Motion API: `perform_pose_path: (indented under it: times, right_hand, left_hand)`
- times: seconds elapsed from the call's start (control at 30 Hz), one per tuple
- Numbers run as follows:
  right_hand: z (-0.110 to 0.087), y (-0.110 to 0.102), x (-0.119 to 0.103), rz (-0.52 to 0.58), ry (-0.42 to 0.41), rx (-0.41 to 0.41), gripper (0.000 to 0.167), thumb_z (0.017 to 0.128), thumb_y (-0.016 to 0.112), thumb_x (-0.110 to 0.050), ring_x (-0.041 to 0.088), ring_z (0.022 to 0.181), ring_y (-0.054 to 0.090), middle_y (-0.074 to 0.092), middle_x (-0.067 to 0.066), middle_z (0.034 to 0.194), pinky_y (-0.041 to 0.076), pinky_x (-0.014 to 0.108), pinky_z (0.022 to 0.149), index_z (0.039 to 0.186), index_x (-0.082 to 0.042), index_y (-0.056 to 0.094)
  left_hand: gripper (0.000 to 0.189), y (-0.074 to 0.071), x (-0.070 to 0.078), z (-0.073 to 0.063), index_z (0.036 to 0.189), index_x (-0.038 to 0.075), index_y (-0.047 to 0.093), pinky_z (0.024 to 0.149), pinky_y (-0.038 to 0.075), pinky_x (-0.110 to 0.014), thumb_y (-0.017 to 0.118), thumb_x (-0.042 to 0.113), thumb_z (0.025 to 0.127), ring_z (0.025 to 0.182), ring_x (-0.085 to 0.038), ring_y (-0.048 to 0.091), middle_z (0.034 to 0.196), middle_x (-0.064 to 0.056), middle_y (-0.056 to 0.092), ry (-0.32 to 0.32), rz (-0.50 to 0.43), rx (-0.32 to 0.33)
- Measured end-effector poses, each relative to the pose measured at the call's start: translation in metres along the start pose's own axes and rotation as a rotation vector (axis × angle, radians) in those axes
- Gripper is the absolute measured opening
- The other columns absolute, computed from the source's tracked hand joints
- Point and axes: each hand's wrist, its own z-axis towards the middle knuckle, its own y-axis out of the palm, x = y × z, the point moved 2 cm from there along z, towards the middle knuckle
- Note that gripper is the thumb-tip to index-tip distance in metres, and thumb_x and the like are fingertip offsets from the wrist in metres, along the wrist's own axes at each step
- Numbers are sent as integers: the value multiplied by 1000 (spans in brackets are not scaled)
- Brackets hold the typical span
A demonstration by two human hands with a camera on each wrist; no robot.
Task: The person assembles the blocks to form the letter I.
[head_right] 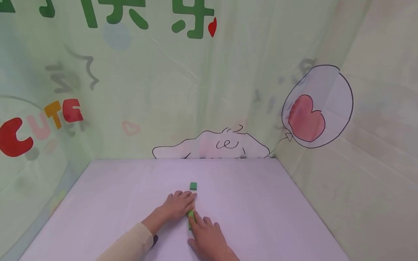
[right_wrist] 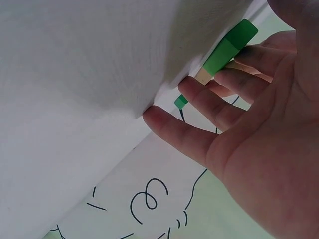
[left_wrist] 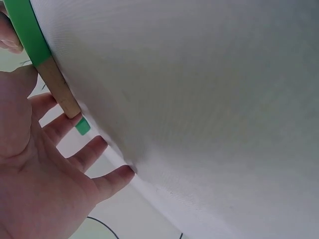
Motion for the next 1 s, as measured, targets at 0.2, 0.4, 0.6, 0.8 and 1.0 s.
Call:
perform_pose_path:
  times: [0.2, 0.4, 0.6, 0.8, 1.0]
  right_hand:
    - [0, 0, 0, 11, 2, -6, 71, 98, 61, -57, 31, 132, 56, 44, 5, 163, 53, 58, 95, 157, -20, 47]
    - [1, -1, 0, 3, 10, -17, 71, 98, 61, -58, 31, 132, 55, 44, 5, 163, 53, 58, 95, 157, -21, 46]
    - [2, -1, 1, 4, 10, -28, 73, 98, 60, -59, 31, 133, 55, 44, 4, 163, 53, 58, 95, 158, -21, 45]
    - [2, -1, 1, 6, 0, -20, 72, 98, 60, -58, 31, 133, 55, 44, 4, 163, 53, 58, 94, 158, -21, 45]
    - [0, -3, 0, -3, -14, -5, 71, 98, 60, -57, 30, 132, 55, 46, 4, 162, 53, 58, 93, 157, -20, 47]
  left_hand:
    - [52, 1, 0, 0, 158, 25, 44, 112, 41, -62, 40, 44, 111, 143, -35, 46, 159, 0, 47, 3, 7, 2]
    - [51, 0, -1, 0, 158, 26, 44, 112, 41, -62, 40, 45, 111, 143, -34, 46, 160, 0, 47, 4, 8, 3]
    - [51, 1, -2, 0, 158, 26, 44, 112, 41, -62, 40, 44, 111, 144, -34, 46, 160, 0, 47, 11, 3, 2]
    - [51, -1, -1, -2, 158, 26, 44, 113, 41, -62, 40, 43, 111, 144, -35, 45, 161, 0, 46, 17, 3, 1]
    - [53, -2, -1, -4, 160, 23, 42, 115, 37, -65, 39, 43, 110, 149, -37, 42, 165, -1, 41, 15, -30, -18]
